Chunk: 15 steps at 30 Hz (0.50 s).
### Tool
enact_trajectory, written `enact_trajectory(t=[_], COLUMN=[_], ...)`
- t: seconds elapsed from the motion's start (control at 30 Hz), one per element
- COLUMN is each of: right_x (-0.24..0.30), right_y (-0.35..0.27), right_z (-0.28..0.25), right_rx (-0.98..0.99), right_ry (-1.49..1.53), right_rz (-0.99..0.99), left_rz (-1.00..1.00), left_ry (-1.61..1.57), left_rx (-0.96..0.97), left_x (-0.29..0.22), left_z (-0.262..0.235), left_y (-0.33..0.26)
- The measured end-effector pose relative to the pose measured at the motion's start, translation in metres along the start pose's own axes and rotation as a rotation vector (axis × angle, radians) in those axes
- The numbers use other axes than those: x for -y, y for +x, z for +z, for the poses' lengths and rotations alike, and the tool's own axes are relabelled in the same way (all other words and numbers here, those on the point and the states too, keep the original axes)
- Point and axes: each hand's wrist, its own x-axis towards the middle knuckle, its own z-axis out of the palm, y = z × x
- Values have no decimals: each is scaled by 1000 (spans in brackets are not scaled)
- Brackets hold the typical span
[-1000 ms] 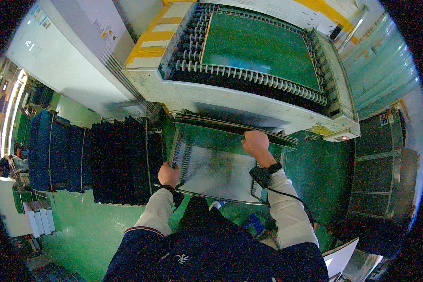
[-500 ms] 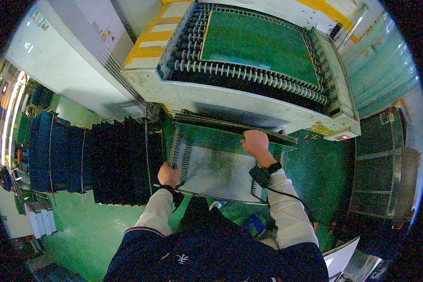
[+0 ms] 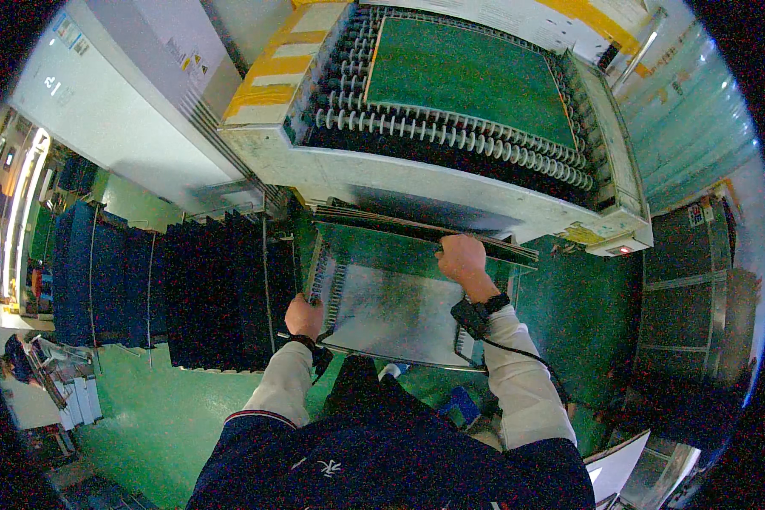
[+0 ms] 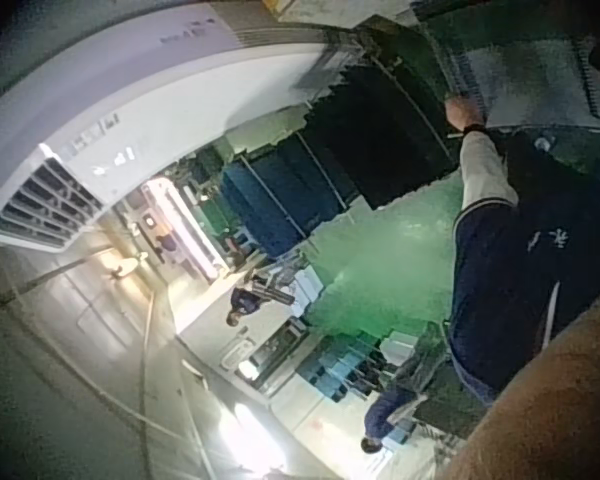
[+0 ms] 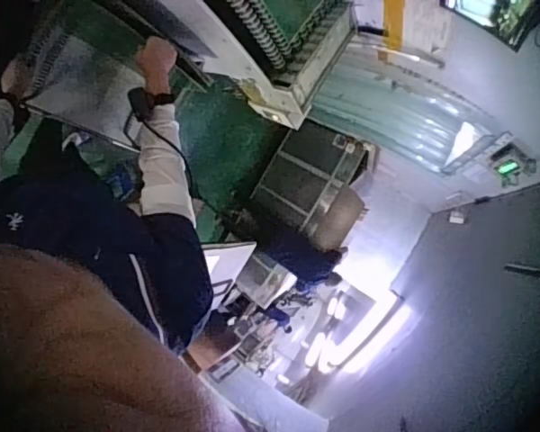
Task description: The recorder is taking green panels and placing them into a vertical storage or drying rack.
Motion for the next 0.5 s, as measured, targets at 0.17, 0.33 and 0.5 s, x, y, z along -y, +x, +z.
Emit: enact_trajectory(t=[0.17, 0.33, 0.5], right_x=[-2, 1, 1], right_y=[1, 0, 0], right_z=[-2, -3, -4], right_rx=[16, -12, -12], right_ry=[-9, -16, -19], right_rz=[0, -17, -21], left_rz=[6, 19, 13], left_ry=[-23, -11, -32], left_rx=[-8, 5, 2], left_x=[-2, 0, 1], left_z=[-1, -1, 1], left_y=[-1, 0, 1])
